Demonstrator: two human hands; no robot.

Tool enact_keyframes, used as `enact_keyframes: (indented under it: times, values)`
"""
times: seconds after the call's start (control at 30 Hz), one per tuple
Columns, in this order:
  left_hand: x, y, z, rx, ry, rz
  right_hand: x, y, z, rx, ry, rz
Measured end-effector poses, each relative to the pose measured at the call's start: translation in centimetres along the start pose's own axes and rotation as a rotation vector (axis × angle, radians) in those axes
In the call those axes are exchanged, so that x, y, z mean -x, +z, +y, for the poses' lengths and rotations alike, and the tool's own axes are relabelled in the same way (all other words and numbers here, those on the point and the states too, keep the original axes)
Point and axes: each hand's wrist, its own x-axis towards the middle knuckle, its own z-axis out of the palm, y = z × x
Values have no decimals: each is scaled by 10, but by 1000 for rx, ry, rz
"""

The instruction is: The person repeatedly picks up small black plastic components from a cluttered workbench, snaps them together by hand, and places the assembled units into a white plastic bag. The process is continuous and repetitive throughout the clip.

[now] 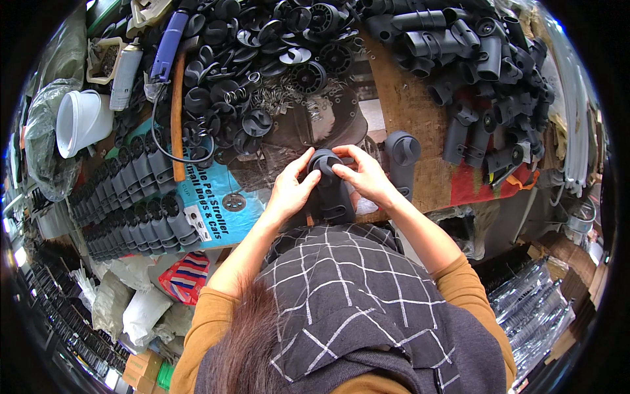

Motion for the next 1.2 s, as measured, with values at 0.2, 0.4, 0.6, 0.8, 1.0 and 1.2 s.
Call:
enact_keyframes:
  times: [0.2, 0.4, 0.6, 0.8, 1.0, 1.2]
  values:
    - [1, 0, 2, 88, -65, -48, 2, 4, 10, 124, -64, 40]
    - [-2, -1, 2, -41, 12, -25, -1, 7, 18, 165, -100, 54]
    - [-4, -2, 2, 36, -33, -66, -5, 0, 12, 113, -55, -12]
    - [-11, -13, 10, 170, -172, -235, -2, -7, 5, 143, -18, -90]
    - [-15, -11, 8, 120, -181, -198, -2, -2, 13, 125, -38, -20]
    - [-25, -9, 17, -334, 28, -194, -12, 1, 19, 287, -182, 42]
